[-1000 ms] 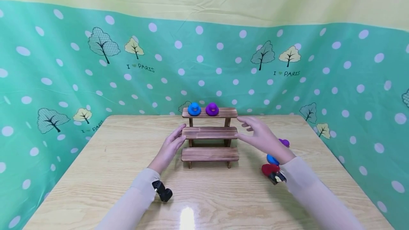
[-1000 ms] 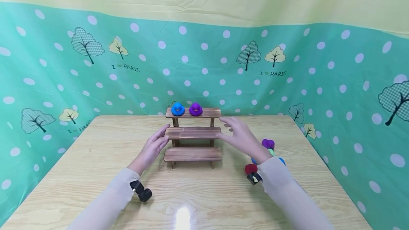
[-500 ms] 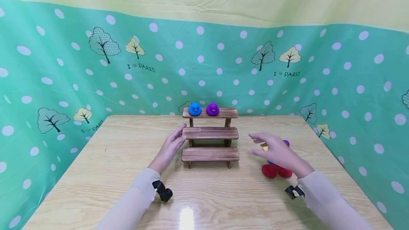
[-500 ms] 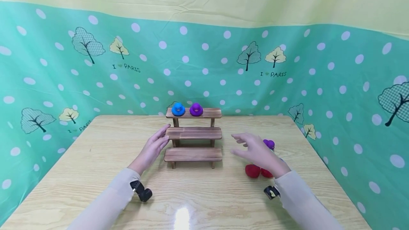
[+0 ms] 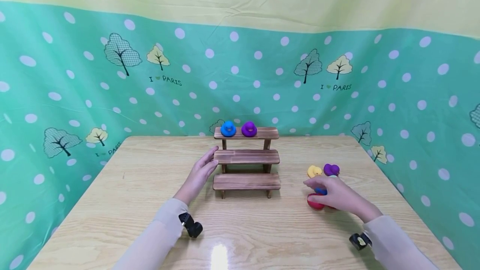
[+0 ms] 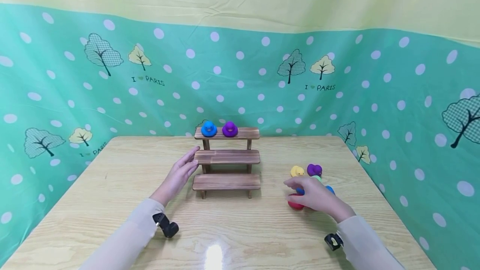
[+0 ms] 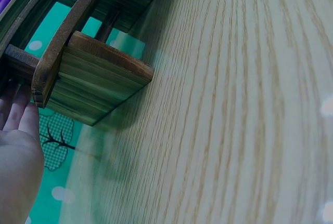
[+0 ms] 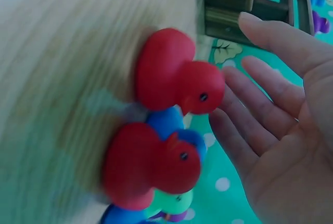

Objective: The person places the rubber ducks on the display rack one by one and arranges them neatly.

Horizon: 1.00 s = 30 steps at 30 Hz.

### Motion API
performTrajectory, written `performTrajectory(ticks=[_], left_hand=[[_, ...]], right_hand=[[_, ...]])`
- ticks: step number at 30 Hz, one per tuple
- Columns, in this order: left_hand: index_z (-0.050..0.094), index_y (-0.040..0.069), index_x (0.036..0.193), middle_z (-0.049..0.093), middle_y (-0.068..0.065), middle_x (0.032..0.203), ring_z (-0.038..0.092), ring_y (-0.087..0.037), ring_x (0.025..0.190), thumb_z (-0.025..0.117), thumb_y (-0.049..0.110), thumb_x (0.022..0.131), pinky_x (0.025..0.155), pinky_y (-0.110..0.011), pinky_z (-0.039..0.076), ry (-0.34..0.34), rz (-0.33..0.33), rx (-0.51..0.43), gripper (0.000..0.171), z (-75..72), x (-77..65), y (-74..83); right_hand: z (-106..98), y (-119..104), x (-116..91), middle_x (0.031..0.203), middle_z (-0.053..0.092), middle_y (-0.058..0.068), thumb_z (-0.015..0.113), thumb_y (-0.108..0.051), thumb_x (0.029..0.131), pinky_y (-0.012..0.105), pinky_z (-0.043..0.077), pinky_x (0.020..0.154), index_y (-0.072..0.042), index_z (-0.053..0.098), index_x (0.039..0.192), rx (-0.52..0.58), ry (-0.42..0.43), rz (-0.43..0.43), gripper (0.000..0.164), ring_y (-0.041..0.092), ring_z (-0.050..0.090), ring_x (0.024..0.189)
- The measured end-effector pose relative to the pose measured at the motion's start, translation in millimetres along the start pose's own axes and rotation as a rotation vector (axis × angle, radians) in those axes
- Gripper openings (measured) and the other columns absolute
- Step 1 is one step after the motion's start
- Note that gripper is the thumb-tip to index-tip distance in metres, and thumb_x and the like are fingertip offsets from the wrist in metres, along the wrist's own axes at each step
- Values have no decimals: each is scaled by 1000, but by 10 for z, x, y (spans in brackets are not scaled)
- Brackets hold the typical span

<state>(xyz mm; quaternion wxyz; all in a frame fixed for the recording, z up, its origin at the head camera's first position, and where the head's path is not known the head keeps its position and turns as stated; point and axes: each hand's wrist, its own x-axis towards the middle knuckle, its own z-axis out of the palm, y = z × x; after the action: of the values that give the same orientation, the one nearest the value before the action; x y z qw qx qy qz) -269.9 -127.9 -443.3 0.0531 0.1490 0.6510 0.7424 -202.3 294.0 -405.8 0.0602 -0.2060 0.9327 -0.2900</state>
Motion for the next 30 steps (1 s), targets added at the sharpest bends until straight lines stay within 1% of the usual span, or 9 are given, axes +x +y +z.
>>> performTrajectory(ticks=[3,6,10,13,16,21,23,27,30], left_hand=[[29,6,158,16,-14,164,15,-27,150,48,15,106,120,-36,26,-1,4,1,56,6,-5,9],[29,6,158,16,-15,164,16,-28,150,48,14,106,120,-37,26,-2,7,2,56,7,-7,10],[29,7,158,16,-14,164,16,-28,150,48,14,106,120,-37,26,-2,4,-2,55,2,-3,-3],[29,7,158,15,-14,164,16,-28,150,48,14,106,120,-36,26,-4,4,-3,55,1,0,-8],[29,7,158,15,-14,165,16,-28,150,48,14,106,120,-37,26,-5,6,-7,55,2,0,-8],[28,6,158,16,-13,165,16,-28,150,48,14,106,121,-37,25,-4,3,-12,56,1,0,-12],[29,7,158,16,-12,165,16,-27,150,49,14,106,120,-36,26,0,0,-9,56,3,-5,-8],[28,6,158,16,-12,165,16,-27,150,49,14,106,120,-36,25,-2,3,-4,56,2,-4,-12],[28,6,158,15,-14,165,15,-29,150,49,14,106,121,-38,24,-2,7,-1,57,-5,1,-24]], right_hand=[[13,65,-42,119,70,11,80,-24,87,49,54,94,-3,68,123,-23,-18,-13,43,31,64,112],[33,111,-74,116,71,6,81,-25,86,44,56,90,-6,70,121,-56,-26,-16,41,27,65,108],[62,157,-98,113,69,1,84,-27,82,36,55,82,-12,72,117,-105,-30,-16,40,21,62,100],[77,175,-102,112,68,0,85,-25,81,35,55,79,-15,73,115,-120,-37,-18,38,19,59,97],[85,179,-104,114,67,2,87,-21,79,38,56,80,-15,72,115,-119,-50,-2,39,21,58,99],[86,189,-109,120,65,9,88,-19,77,50,58,84,-15,70,121,-127,-82,26,48,30,58,107],[89,205,-110,123,65,11,88,-18,77,53,57,85,-15,69,123,-135,-90,25,50,34,58,111],[91,228,-114,125,64,13,87,-17,77,55,57,85,-15,68,125,-137,-99,16,51,36,57,113],[85,231,-122,125,63,13,87,-15,78,54,57,85,-15,68,126,-128,-108,-3,52,36,57,112]])
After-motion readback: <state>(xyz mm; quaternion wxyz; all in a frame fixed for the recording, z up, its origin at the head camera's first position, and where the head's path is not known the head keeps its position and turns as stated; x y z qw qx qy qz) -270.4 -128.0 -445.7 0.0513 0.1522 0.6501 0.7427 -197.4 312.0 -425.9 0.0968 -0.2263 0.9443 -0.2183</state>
